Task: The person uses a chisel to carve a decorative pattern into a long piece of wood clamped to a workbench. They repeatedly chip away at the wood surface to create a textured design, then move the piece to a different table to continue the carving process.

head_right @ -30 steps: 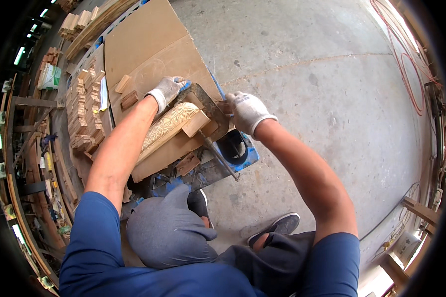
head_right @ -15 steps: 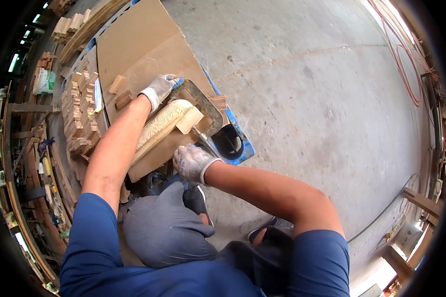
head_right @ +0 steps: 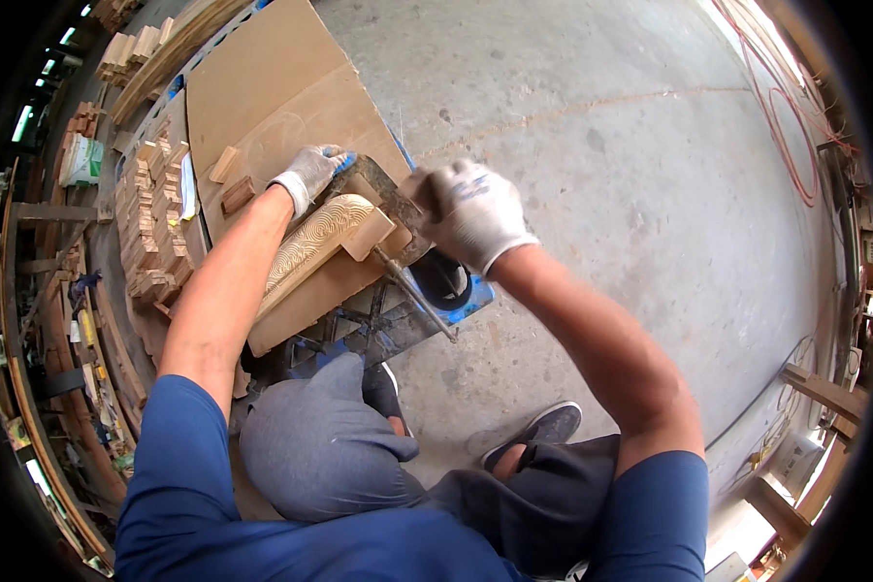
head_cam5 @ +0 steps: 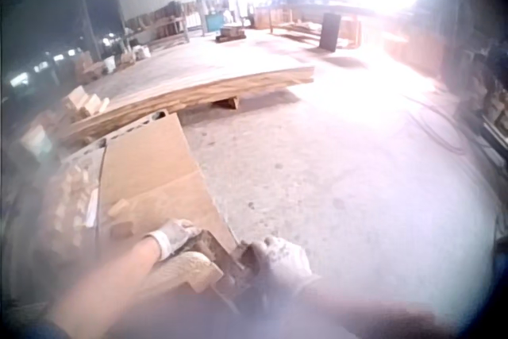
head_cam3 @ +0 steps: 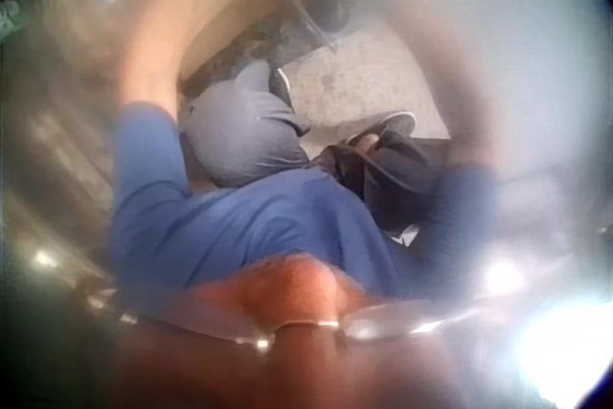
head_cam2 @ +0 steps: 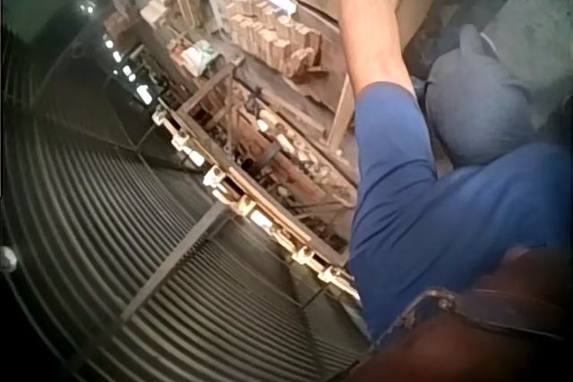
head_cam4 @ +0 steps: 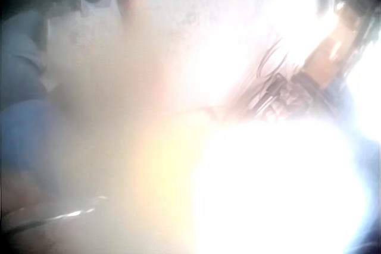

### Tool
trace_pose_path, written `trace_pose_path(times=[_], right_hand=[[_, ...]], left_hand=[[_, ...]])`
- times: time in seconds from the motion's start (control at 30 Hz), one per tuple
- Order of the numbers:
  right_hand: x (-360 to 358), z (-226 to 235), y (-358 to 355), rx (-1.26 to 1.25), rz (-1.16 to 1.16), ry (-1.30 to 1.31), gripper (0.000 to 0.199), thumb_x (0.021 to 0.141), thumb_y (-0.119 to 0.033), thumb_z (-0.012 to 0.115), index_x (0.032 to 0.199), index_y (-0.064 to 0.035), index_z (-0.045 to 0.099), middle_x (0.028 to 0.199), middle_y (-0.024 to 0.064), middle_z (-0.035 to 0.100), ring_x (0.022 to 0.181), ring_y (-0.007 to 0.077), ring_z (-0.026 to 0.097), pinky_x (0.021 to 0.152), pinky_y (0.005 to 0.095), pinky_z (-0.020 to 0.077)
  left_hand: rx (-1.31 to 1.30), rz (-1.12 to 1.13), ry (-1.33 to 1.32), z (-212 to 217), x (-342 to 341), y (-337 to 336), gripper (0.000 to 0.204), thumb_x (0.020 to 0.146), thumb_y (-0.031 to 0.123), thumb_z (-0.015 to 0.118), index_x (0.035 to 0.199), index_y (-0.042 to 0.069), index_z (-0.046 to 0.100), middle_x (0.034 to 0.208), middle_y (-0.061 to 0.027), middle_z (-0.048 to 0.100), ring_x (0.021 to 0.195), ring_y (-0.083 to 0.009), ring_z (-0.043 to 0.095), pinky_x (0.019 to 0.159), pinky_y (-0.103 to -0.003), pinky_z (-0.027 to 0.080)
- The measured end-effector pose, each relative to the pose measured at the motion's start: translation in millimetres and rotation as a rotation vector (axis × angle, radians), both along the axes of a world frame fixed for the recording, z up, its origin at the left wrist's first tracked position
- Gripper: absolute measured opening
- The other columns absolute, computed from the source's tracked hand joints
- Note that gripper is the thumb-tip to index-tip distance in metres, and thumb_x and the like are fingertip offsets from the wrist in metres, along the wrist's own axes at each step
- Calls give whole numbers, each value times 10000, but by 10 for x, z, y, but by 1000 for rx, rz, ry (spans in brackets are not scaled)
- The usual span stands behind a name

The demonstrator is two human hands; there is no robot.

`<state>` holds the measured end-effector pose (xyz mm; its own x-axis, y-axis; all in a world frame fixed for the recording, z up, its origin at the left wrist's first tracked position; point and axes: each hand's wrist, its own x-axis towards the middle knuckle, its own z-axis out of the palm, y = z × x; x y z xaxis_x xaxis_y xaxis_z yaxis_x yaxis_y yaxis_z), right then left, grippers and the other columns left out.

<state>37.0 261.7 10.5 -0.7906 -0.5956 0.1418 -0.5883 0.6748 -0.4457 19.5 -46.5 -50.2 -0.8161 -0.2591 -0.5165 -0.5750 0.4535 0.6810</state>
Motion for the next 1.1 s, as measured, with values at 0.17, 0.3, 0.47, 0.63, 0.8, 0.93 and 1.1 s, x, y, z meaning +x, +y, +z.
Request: trace_pose_path(times=[0.17, 0.3, 0.47, 0.63, 0.8, 0.93, 1.1], right_hand=[[-133, -210, 137, 251, 1, -23, 282, 812, -254, 719, 1053, -115, 680, 1064, 130, 663, 1020, 325, 661, 851, 459, 551], [-131, -282, 194, 266, 76, 51, 290, 792, -219, 731, 1060, -118, 686, 1070, 115, 653, 1058, 313, 639, 886, 459, 536], [-31, -285, 359, 260, 132, 24, 314, 757, -201, 748, 1053, -118, 680, 1054, 108, 639, 1047, 318, 629, 882, 464, 532], [55, -297, 435, 262, 219, 29, 312, 746, -179, 745, 1040, -115, 665, 1050, 101, 637, 1039, 320, 623, 882, 459, 533], [72, -400, 357, 245, 246, 3, 300, 762, -168, 729, 1050, -116, 666, 1031, 99, 639, 1039, 308, 619, 876, 438, 531], [85, -383, 400, 214, 290, 25, 283, 772, -159, 716, 1046, -107, 668, 1027, 96, 639, 1034, 302, 617, 865, 428, 527], [43, -413, 359, 179, 387, 78, 220, 799, -144, 681, 1016, -104, 671, 1033, 92, 638, 1049, 300, 607, 877, 421, 523]], left_hand=[[75, -11, 21, -205, -59, -56, 408, 993, 270, 697, 1289, -11, 684, 1147, -94, 748, 966, -159, 669, 865, -316, 527], [70, 30, 22, -194, -64, -19, 337, 994, 209, 710, 1241, -19, 700, 1064, -33, 729, 881, -112, 632, 762, -290, 526], [-20, -37, 30, -290, -82, -124, 352, 1002, 223, 700, 1265, -12, 690, 1087, -37, 730, 889, -111, 635, 764, -287, 529], [38, -18, 10, -118, -40, -16, 393, 994, 250, 693, 1289, -10, 686, 1148, -120, 746, 932, -180, 681, 829, -324, 540], [53, 10, 13, -74, -20, 22, 326, 1000, 241, 699, 1230, 10, 716, 998, -26, 723, 811, -112, 615, 697, -299, 518], [39, -21, -16, -92, -29, -33, 325, 995, 252, 709, 1212, 10, 720, 977, -18, 715, 779, -115, 605, 667, -306, 512], [66, 9, 2, -86, -20, 2, 328, 992, 261, 714, 1208, 14, 721, 983, -19, 714, 780, -117, 606, 667, -306, 512]])
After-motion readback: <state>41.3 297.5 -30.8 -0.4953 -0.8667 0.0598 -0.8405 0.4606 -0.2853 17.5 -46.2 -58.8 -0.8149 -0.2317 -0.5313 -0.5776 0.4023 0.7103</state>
